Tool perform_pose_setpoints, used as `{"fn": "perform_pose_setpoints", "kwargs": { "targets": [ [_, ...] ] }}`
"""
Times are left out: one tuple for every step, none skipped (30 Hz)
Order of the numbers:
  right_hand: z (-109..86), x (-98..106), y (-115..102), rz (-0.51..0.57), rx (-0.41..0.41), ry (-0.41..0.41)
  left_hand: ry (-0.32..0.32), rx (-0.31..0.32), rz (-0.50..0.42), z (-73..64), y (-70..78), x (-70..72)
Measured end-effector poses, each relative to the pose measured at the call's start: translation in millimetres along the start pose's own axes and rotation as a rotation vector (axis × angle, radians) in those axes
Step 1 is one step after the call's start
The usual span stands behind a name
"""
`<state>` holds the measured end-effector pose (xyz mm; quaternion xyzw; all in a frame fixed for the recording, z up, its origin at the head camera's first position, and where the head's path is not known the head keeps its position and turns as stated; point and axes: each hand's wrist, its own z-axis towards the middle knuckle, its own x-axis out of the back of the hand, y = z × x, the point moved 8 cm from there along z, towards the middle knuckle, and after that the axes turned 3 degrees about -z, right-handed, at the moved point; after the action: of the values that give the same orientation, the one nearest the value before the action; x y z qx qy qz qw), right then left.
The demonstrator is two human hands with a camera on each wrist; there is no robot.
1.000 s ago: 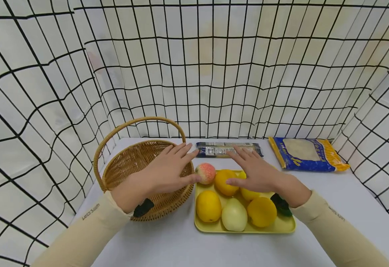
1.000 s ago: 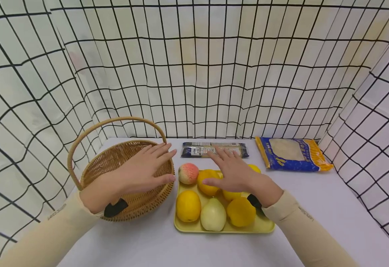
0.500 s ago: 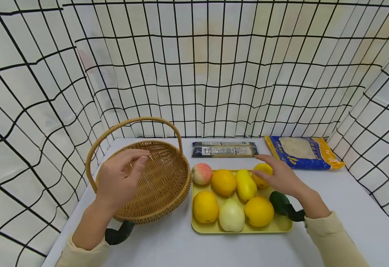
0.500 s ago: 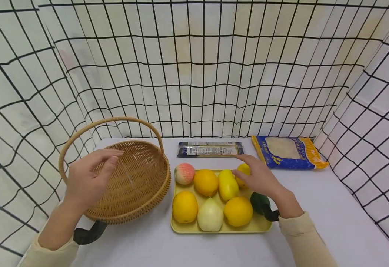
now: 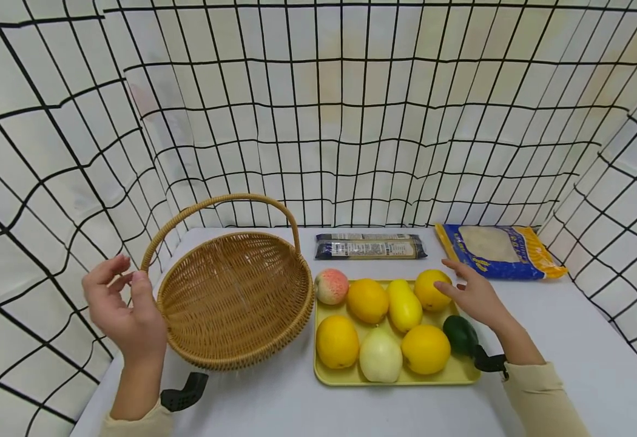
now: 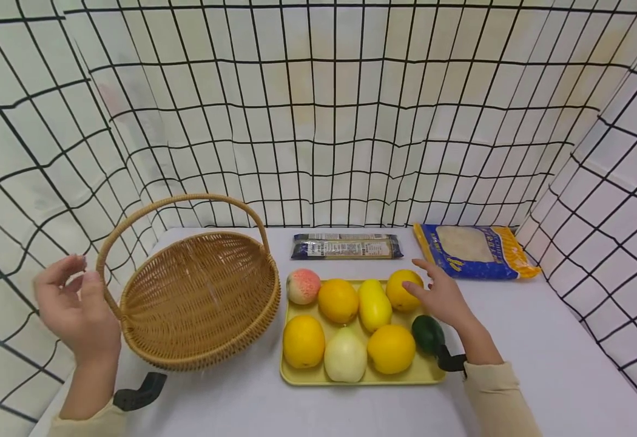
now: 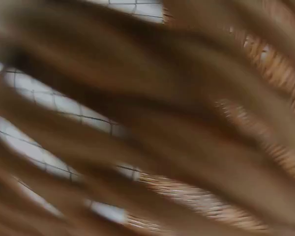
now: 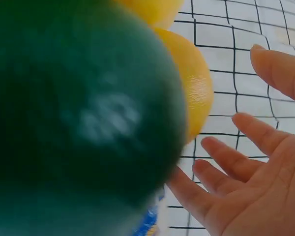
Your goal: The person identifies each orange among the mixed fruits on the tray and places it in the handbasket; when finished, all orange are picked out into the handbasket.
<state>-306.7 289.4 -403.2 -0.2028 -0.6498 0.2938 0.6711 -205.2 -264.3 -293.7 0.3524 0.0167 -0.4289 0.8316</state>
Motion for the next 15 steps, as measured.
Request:
{"fn": "perform_pose_setpoints", "kwargs": {
  "targets": [
    [0.8, -1.3, 3.2, 0.024, -0.01, -0.002, -0.048, 0.069, 0.01, -3.2, -13.7, 1.3],
    [1.6, -3.0, 6.5, 0.045, -0.02, -0.005, -0.097, 0.133, 0.012, -7.0, -26.7, 1.9],
    [2.2, -4.9, 9.4, 0.064, -0.029, -0.007, -0.144, 0.187, 0.032, -11.3, -38.1, 2.9],
    [2.7, -7.1, 12.6, 0.079, -0.037, -0.011, -0.186, 0.234, 0.046, -15.6, -48.5, 3.8],
    [3.0, -9.4, 15.3, 0.089, -0.044, -0.014, -0.218, 0.277, 0.055, -19.4, -56.7, 4.8],
    [3.5, -11.9, 17.7, 0.094, -0.049, -0.019, -0.244, 0.311, 0.059, -23.0, -62.9, 5.6],
    [3.9, -14.3, 19.6, 0.097, -0.052, -0.021, -0.256, 0.339, 0.054, -26.0, -67.9, 6.8],
    [4.4, -16.8, 20.6, 0.098, -0.052, -0.023, -0.261, 0.349, 0.044, -27.8, -70.9, 8.1],
    [4.9, -19.2, 21.5, 0.1, -0.049, -0.023, -0.258, 0.356, 0.04, -29.2, -73.3, 9.9],
    [5.4, -21.5, 21.9, 0.102, -0.042, -0.023, -0.248, 0.366, 0.001, -30.3, -74.9, 11.4],
    [5.6, -23.7, 22.2, 0.105, -0.036, -0.02, -0.235, 0.372, -0.029, -31.1, -76.1, 12.8],
    [5.7, -25.6, 22.5, 0.109, -0.028, -0.016, -0.223, 0.376, -0.064, -32.0, -77.4, 14.0],
    [5.6, -27.1, 23.3, 0.11, -0.022, -0.007, -0.213, 0.379, -0.097, -32.8, -78.8, 14.9],
    [5.2, -28.6, 24.4, 0.113, -0.017, 0.0, -0.207, 0.378, -0.119, -33.7, -80.1, 15.7],
    [4.6, -29.7, 25.6, 0.113, -0.014, 0.009, -0.203, 0.378, -0.141, -34.8, -81.6, 16.3]
  ]
}}
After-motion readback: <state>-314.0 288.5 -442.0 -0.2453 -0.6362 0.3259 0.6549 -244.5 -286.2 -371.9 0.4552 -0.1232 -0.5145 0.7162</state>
